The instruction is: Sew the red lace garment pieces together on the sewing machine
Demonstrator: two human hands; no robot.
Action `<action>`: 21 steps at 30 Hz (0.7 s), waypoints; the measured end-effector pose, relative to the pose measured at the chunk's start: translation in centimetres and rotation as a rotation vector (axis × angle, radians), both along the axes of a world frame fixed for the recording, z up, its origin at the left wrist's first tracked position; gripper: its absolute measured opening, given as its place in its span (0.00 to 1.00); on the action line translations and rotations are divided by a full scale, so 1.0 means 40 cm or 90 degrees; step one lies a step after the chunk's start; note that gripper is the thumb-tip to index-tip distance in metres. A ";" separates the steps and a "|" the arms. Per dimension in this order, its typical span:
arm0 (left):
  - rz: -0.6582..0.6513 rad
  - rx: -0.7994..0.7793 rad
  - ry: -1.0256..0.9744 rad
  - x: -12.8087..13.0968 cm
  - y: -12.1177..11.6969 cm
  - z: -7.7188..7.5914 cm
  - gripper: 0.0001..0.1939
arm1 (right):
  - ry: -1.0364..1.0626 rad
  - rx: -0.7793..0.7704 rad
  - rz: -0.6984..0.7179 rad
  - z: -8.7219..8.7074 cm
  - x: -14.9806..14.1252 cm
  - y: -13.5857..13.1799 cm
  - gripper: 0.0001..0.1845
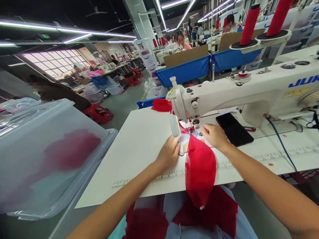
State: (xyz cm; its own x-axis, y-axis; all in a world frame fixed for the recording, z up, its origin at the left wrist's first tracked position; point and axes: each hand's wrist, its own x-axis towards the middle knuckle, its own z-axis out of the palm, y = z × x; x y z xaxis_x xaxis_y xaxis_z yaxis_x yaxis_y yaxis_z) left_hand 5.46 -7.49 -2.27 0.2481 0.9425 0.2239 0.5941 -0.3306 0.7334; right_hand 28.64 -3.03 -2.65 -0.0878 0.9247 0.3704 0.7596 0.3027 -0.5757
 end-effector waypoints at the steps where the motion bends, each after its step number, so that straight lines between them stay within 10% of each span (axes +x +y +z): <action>1: -0.040 0.018 0.021 0.019 -0.051 0.004 0.17 | 0.004 -0.008 -0.005 0.000 0.000 0.000 0.20; 8: 0.016 0.061 0.390 0.098 -0.215 -0.003 0.10 | -0.002 -0.130 0.045 0.029 0.022 -0.038 0.09; 16: 0.052 -0.021 0.251 0.051 -0.212 -0.012 0.08 | -0.190 -0.191 0.019 0.066 0.043 -0.197 0.13; 21: 0.024 0.057 0.304 0.069 -0.220 -0.001 0.26 | -0.104 -0.189 0.016 0.046 0.024 -0.263 0.11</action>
State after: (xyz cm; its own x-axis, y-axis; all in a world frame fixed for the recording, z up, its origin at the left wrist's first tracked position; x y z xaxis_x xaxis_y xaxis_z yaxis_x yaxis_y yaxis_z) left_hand 8.22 -16.30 -2.30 0.3093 0.9350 0.1734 0.8696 -0.3519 0.3464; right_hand 29.62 -13.57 -0.81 -0.1478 0.9869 0.0643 0.8437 0.1598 -0.5125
